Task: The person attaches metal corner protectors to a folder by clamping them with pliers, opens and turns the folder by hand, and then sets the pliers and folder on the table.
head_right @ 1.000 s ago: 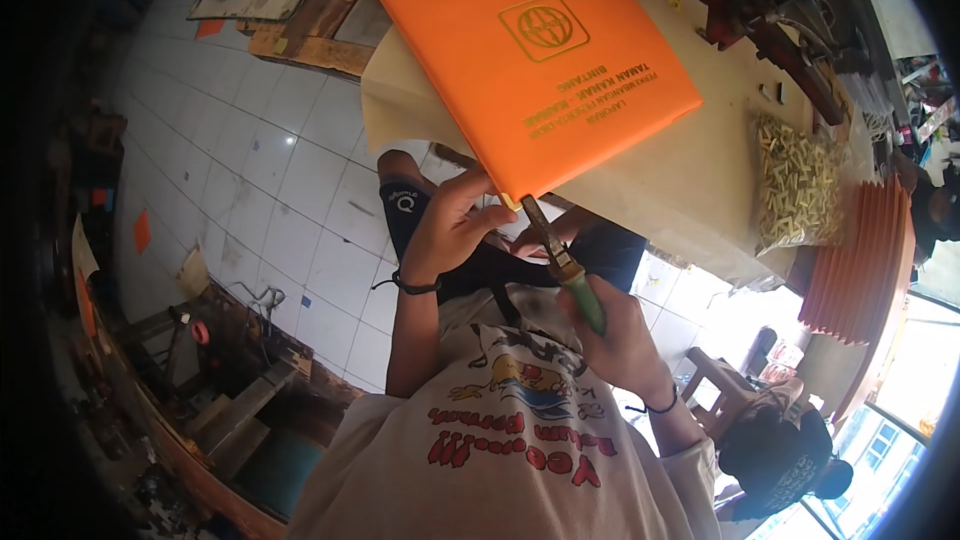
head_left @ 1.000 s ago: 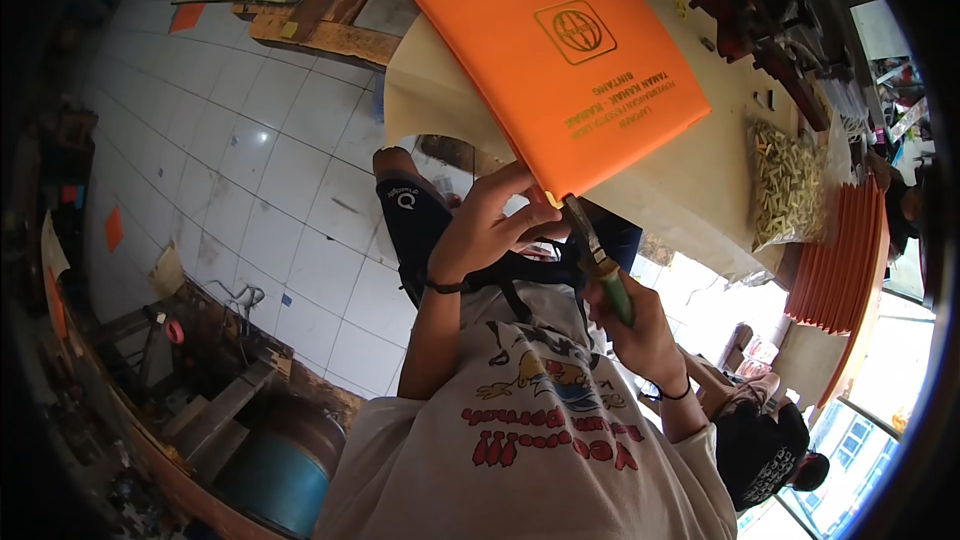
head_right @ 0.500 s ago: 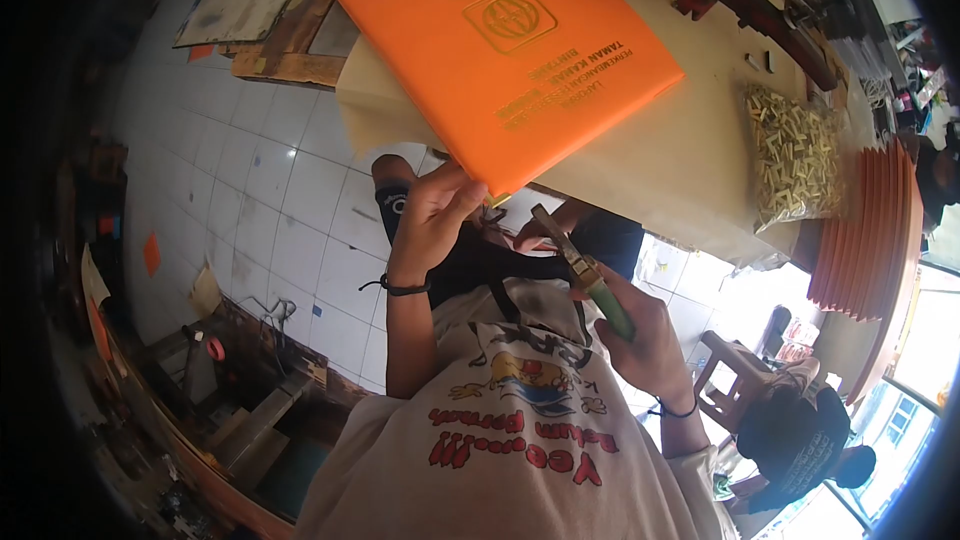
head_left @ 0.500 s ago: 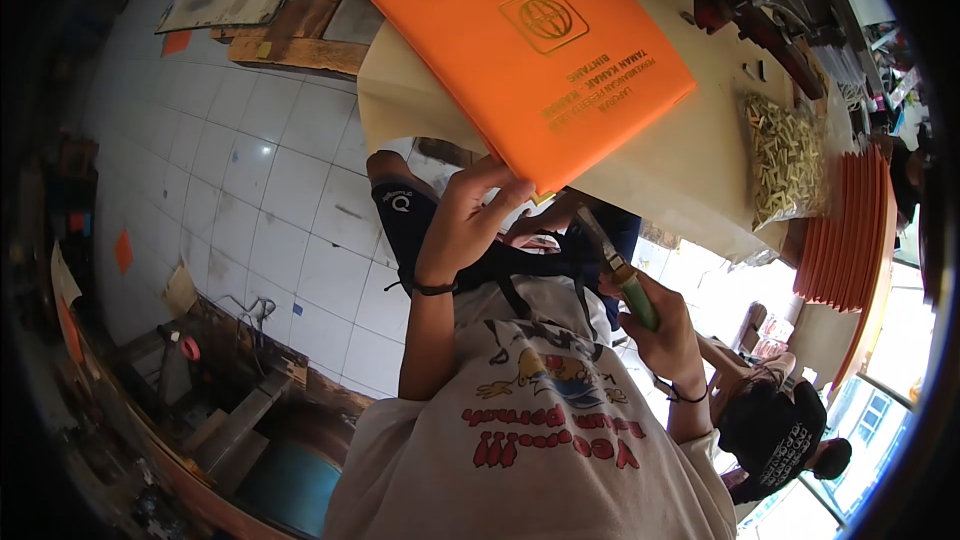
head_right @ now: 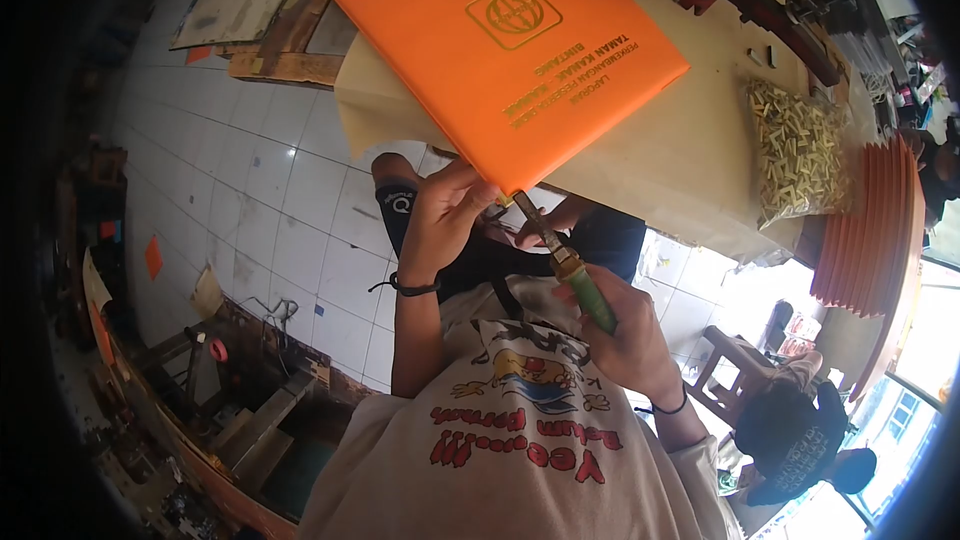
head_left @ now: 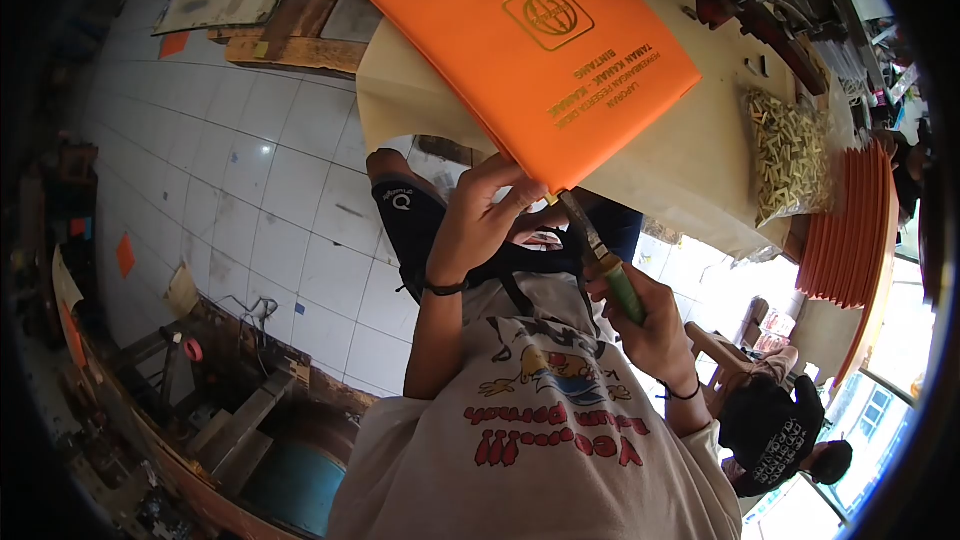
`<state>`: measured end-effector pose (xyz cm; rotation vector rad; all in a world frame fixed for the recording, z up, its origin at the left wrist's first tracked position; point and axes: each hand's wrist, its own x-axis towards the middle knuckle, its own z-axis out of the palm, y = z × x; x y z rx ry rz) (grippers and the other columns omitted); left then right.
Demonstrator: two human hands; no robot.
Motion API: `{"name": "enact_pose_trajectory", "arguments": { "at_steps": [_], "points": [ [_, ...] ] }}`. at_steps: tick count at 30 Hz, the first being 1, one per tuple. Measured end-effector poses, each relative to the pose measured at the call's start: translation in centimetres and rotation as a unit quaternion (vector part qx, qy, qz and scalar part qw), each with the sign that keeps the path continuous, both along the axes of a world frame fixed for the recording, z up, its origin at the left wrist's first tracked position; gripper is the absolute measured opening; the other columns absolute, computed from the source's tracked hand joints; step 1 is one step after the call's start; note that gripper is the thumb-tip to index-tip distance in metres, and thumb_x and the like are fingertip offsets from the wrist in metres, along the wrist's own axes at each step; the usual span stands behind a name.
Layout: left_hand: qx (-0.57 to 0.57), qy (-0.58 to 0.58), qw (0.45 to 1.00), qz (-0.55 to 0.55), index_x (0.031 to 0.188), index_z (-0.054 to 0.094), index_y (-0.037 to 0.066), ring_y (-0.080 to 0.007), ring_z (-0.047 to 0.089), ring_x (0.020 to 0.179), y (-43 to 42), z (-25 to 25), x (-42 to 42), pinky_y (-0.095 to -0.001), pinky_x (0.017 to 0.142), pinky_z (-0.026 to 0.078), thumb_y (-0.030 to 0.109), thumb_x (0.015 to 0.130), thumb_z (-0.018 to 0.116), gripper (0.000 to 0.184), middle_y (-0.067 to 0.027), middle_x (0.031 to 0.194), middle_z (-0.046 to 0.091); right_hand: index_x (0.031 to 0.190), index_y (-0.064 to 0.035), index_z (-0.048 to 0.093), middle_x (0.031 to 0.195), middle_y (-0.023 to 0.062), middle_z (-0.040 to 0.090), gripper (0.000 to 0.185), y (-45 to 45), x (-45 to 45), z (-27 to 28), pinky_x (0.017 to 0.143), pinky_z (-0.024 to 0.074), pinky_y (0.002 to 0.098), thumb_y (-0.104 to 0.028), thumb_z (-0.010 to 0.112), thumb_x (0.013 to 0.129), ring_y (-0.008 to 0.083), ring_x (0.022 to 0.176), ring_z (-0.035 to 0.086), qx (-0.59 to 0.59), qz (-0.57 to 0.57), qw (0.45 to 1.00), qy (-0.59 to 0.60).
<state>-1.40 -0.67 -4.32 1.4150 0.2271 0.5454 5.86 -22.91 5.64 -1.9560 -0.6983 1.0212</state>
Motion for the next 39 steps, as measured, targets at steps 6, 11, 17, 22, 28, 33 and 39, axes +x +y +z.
{"name": "enact_pose_trajectory", "arguments": {
  "at_steps": [6, 11, 17, 22, 28, 33, 39],
  "points": [
    [0.003, 0.029, 0.998, -0.056, 0.116, 0.064, -0.005, -0.0146, 0.059, 0.103, 0.6, 0.0, -0.5, -0.0300, 0.091, 0.047, 0.019, 0.100, 0.059, 0.030, -0.0103, 0.116, 0.062, 0.111, 0.0035, 0.060, 0.090, 0.0179, 0.065, 0.039, 0.4, -0.3, 0.1, 0.075, 0.0511, 0.0337, 0.014, 0.045, 0.076, 0.0276, 0.081, 0.066, -0.013, 0.014, 0.999, -0.035],
    [0.006, 0.015, 0.999, -0.051, 0.117, 0.064, -0.005, -0.0139, 0.059, 0.103, 0.6, -0.3, -0.4, -0.0296, 0.090, 0.047, 0.017, 0.099, 0.059, 0.028, -0.0097, 0.116, 0.062, 0.110, 0.0036, 0.058, 0.085, 0.0171, 0.063, 0.036, 0.4, -0.3, 0.0, 0.071, 0.0504, 0.0337, 0.015, 0.046, 0.078, 0.0289, 0.076, 0.064, -0.009, 0.029, 0.997, -0.064],
    [-0.004, 0.019, 0.998, -0.056, 0.113, 0.065, -0.005, -0.0118, 0.058, 0.097, 0.7, 0.2, -0.4, -0.0278, 0.086, 0.047, 0.018, 0.099, 0.060, 0.027, -0.0073, 0.109, 0.063, 0.108, 0.0019, 0.059, 0.079, 0.0159, 0.059, 0.037, 0.7, -0.1, 0.2, 0.066, 0.0489, 0.0354, 0.015, 0.045, 0.076, 0.0314, 0.070, 0.062, -0.023, 0.039, 0.997, -0.064],
    [0.012, 0.016, 0.998, -0.055, 0.108, 0.066, -0.006, -0.0093, 0.056, 0.090, 0.8, 0.1, -0.3, -0.0253, 0.079, 0.047, 0.020, 0.099, 0.061, 0.028, -0.0058, 0.102, 0.062, 0.104, 0.0014, 0.059, 0.077, 0.0161, 0.059, 0.035, 0.4, 0.5, 0.0, 0.065, 0.0478, 0.0357, 0.014, 0.045, 0.074, 0.0350, 0.069, 0.062, -0.023, 0.048, 0.996, -0.066],
    [-0.019, 0.089, 0.994, -0.068, 0.099, 0.070, -0.003, -0.0069, 0.056, 0.070, 1.4, 0.7, -0.5, -0.0231, 0.064, 0.047, 0.034, 0.099, 0.061, 0.037, -0.0020, 0.083, 0.065, 0.108, 0.0001, 0.058, 0.084, 0.0161, 0.062, 0.037, 0.1, 0.8, -0.3, 0.071, 0.0501, 0.0361, 0.013, 0.047, 0.075, 0.0334, 0.078, 0.064, -0.024, 0.049, 0.998, -0.024],
    [-0.088, 0.147, 0.985, 0.007, 0.091, 0.071, -0.002, -0.0066, 0.057, 0.060, 2.6, 3.9, 0.4, -0.0203, 0.057, 0.046, 0.045, 0.098, 0.059, 0.049, -0.0017, 0.070, 0.064, 0.122, -0.0012, 0.056, 0.109, 0.0120, 0.065, 0.047, -1.0, 0.7, 0.5, 0.090, 0.0480, 0.0324, 0.013, 0.052, 0.077, 0.0211, 0.103, 0.062, -0.002, 0.024, 0.995, 0.099],
    [-0.017, 0.263, 0.965, 0.004, 0.083, 0.070, 0.000, -0.0041, 0.042, 0.043, 3.7, 5.9, 0.6, -0.0209, 0.041, 0.032, 0.045, 0.096, 0.061, 0.048, 0.0039, 0.052, 0.048, 0.126, -0.0027, 0.052, 0.128, 0.0104, 0.059, 0.051, -4.1, 1.1, -1.6, 0.097, 0.0454, 0.0313, 0.014, 0.051, 0.079, 0.0195, 0.115, 0.057, 0.062, -0.026, 0.980, 0.185]
  ]
}}
